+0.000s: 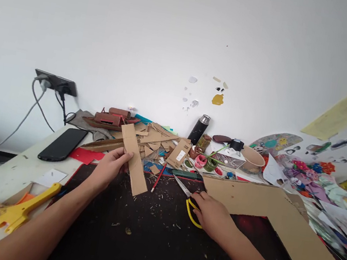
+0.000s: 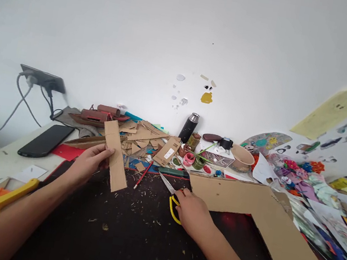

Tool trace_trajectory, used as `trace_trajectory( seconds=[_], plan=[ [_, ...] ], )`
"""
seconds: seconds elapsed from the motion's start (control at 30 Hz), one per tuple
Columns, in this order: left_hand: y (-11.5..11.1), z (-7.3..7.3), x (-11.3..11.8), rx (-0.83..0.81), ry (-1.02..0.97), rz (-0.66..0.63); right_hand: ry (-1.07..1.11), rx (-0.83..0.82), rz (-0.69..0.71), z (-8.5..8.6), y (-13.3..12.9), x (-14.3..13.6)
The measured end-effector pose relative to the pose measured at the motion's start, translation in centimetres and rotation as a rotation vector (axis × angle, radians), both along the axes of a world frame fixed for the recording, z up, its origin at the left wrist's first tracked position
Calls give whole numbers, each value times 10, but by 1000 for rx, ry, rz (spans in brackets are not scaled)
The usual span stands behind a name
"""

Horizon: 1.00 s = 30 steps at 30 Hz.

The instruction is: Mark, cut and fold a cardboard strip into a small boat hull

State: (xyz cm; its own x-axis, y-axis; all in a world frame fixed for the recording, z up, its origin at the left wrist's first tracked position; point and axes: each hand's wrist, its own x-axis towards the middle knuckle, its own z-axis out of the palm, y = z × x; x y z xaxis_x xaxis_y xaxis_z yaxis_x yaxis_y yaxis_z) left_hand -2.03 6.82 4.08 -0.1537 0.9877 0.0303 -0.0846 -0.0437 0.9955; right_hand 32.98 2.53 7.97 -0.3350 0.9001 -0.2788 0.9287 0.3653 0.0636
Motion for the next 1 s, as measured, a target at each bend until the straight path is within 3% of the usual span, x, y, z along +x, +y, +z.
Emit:
trace_trajectory(
  seconds=[0.27,0.5,0.63,0.77,0.87,1.0],
  plan=[
    [1,-3,0,14,26,-12,-25,75,-32,-14,-2,-3],
    [0,0,0,22,14,-20,485,38,-190,-33,-3,14],
    [-2,1,1,2,-65,-57,965,-169,-433,-39,-13,10],
    [-6,1,6,-65,-176,-163,1256,-478,-704,-32,-32,-5],
    [-10,2,11,-148,-203,-263,1443,-567,-734,-26,-44,-21],
    [-17,7,18,-257,-215,-383,1621,-642,-667,-20,-48,-47]
  ],
)
